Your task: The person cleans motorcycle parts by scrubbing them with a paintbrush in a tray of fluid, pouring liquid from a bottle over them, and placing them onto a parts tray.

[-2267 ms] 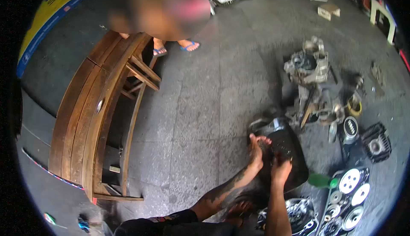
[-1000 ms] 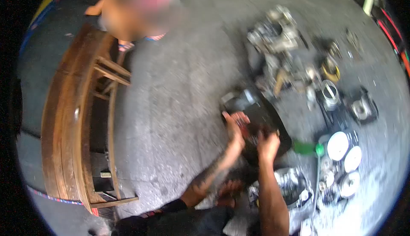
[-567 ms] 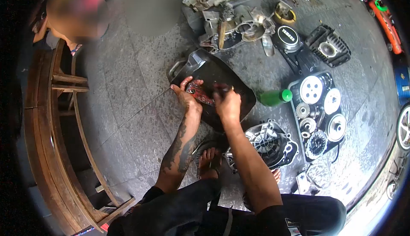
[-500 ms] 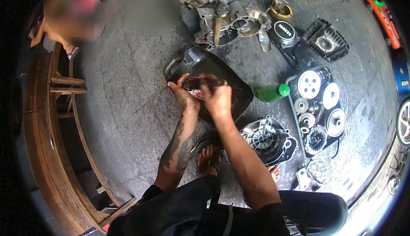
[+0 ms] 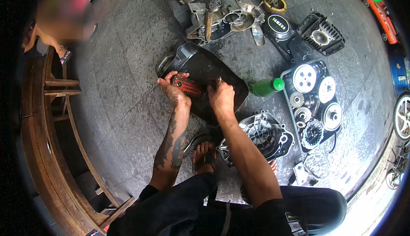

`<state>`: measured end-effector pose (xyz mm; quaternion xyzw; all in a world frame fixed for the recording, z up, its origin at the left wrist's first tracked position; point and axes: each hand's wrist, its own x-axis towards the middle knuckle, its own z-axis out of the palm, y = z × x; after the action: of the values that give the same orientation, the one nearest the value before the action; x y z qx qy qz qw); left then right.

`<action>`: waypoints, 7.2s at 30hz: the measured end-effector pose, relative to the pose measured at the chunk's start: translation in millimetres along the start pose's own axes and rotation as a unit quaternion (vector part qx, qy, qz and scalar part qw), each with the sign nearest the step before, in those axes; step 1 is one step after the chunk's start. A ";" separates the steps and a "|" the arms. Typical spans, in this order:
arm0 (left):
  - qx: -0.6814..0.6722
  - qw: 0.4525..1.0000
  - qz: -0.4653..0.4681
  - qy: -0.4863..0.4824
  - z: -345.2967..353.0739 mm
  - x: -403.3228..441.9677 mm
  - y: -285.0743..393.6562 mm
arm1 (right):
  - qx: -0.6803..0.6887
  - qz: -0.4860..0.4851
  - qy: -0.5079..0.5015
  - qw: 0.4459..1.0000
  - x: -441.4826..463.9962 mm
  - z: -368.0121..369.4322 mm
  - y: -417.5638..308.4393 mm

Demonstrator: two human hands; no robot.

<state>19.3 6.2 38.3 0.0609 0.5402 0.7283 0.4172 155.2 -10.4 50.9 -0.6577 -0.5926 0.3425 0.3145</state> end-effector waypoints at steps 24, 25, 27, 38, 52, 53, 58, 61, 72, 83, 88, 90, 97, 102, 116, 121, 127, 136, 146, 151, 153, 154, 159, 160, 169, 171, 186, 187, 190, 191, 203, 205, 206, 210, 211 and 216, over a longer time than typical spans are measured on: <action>0.048 0.999 0.014 -0.002 -9.9 11.8 -4.5 | 0.128 -0.048 -0.019 0.990 -19.2 8.1 -10.1; 0.047 0.999 0.012 -0.003 -11.7 11.8 -8.1 | 0.212 -0.071 -0.011 0.975 -16.4 8.4 -22.2; -0.018 0.992 0.063 -0.108 -13.5 8.2 -9.4 | 0.296 -0.087 -0.020 0.951 -14.8 23.5 -33.7; 0.025 0.999 0.018 -0.007 -0.5 2.8 -5.5 | 0.033 -0.035 0.007 0.999 10.7 3.0 -1.2; 0.011 1.000 -0.012 -0.009 -5.9 3.6 -8.0 | 0.046 0.000 -0.021 0.999 9.9 4.4 -6.7; 0.015 1.000 -0.006 -0.017 -6.1 1.5 -6.8 | 0.125 -0.026 -0.006 0.992 7.8 2.7 -17.5; 0.016 1.000 -0.014 0.003 -3.5 5.8 -2.6 | 0.049 0.004 -0.027 0.998 -1.7 31.2 7.7; 0.006 1.000 -0.019 -0.004 -8.6 5.9 -4.9 | 0.012 0.007 -0.055 0.998 0.5 18.3 13.6; 0.069 0.997 -0.010 0.010 0.1 14.1 5.5 | 0.081 -0.081 -0.141 0.983 -3.8 0.4 2.0; 0.034 0.999 -0.028 -0.028 -3.2 20.8 -2.6 | 0.082 -0.059 -0.111 0.989 -3.0 4.1 -5.0; 0.038 0.998 -0.037 -0.038 -5.4 20.7 0.0 | 0.119 -0.136 -0.110 0.977 -0.7 9.3 -8.0; 0.069 0.997 -0.040 0.002 -7.1 20.4 1.0 | 0.080 -0.110 -0.108 0.985 1.0 9.8 -0.1; 0.075 0.994 0.060 -0.046 -10.8 4.2 -6.9 | 0.256 -0.152 -0.042 0.954 -6.1 15.6 -54.0; -0.025 0.999 -0.029 -0.004 -7.4 6.7 -9.5 | 0.105 -0.001 0.017 0.994 -14.8 27.5 9.8; 0.008 0.999 0.007 -0.030 -5.6 1.9 -9.0 | 0.223 0.013 0.027 0.974 -10.0 36.4 -17.9; -0.036 0.999 -0.029 0.004 -9.3 0.5 -0.3 | 0.338 0.035 -0.025 0.940 -5.0 36.1 -39.0; -0.047 0.998 0.037 -0.030 -9.0 -6.3 -2.5 | 0.095 0.033 0.030 0.994 -4.1 21.6 -1.1; -0.097 0.989 0.079 -0.076 -9.7 -0.3 17.8 | 0.333 -0.078 0.031 0.939 -6.2 27.5 -32.6; 0.041 0.995 0.070 -0.051 -12.5 -10.6 10.8 | 0.356 -0.077 -0.037 0.930 -15.1 23.6 -64.0; -0.075 0.994 0.065 -0.052 -10.2 -4.1 17.6 | 0.164 -0.014 0.042 0.985 -1.9 21.5 1.7; -0.073 0.994 0.067 -0.053 -10.0 -3.4 10.7 | 0.195 -0.034 0.052 0.979 -4.0 24.9 2.8; -0.069 0.993 0.076 -0.063 -7.9 -4.4 8.4 | 0.228 -0.051 0.064 0.970 -6.8 20.5 -9.8; -0.064 0.994 0.061 -0.068 -2.6 -4.5 25.5 | 0.360 -0.063 -0.035 0.930 -27.2 19.4 -46.8; -0.078 0.991 0.064 -0.085 -2.9 -0.3 27.3 | 0.320 -0.084 -0.022 0.943 -21.5 18.4 -37.0; -0.060 0.992 0.072 -0.089 -6.2 0.8 8.7 | 0.241 -0.129 -0.009 0.962 -14.5 24.3 -46.9; -0.059 0.990 0.078 -0.098 -11.3 2.6 13.3 | 0.368 -0.125 -0.043 0.921 -11.2 27.6 -40.5; -0.088 0.983 0.077 -0.143 -15.4 3.2 20.3 | 0.358 -0.028 -0.030 0.933 0.6 27.4 -39.1; -0.087 0.983 0.080 -0.141 -16.5 3.0 22.8 | 0.287 -0.008 -0.008 0.958 3.8 20.0 -26.9; -0.055 0.986 0.076 -0.137 -16.4 0.3 21.0 | 0.199 0.037 0.025 0.979 10.4 23.2 6.2; -0.056 0.986 0.074 -0.136 -17.3 0.4 17.7 | 0.196 0.039 0.025 0.979 8.9 27.6 10.0; -0.067 0.991 0.071 -0.096 -20.0 6.6 19.2 | 0.205 0.014 0.074 0.976 7.8 24.4 2.0; -0.080 0.990 0.059 -0.103 -22.5 9.1 6.6 | 0.200 0.001 0.048 0.979 0.6 24.7 -8.4; -0.099 0.988 0.039 -0.112 -20.1 6.6 3.7 | 0.233 -0.020 0.033 0.972 -7.3 24.8 -23.3; 0.030 0.992 0.084 -0.085 -21.5 2.1 11.7 | 0.347 -0.118 -0.017 0.930 -17.6 37.4 -70.5; 0.044 0.992 0.091 -0.071 -19.3 0.6 18.4 | 0.349 -0.117 -0.017 0.930 -17.2 35.8 -66.7; -0.085 0.991 0.051 -0.090 -14.4 6.9 24.3 | 0.231 -0.012 0.060 0.971 2.7 27.5 -1.3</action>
<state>-6.1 -1.4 50.3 0.1182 0.4325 0.7835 0.4303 132.1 -7.4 36.1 -0.5794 -0.4856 0.4259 0.4971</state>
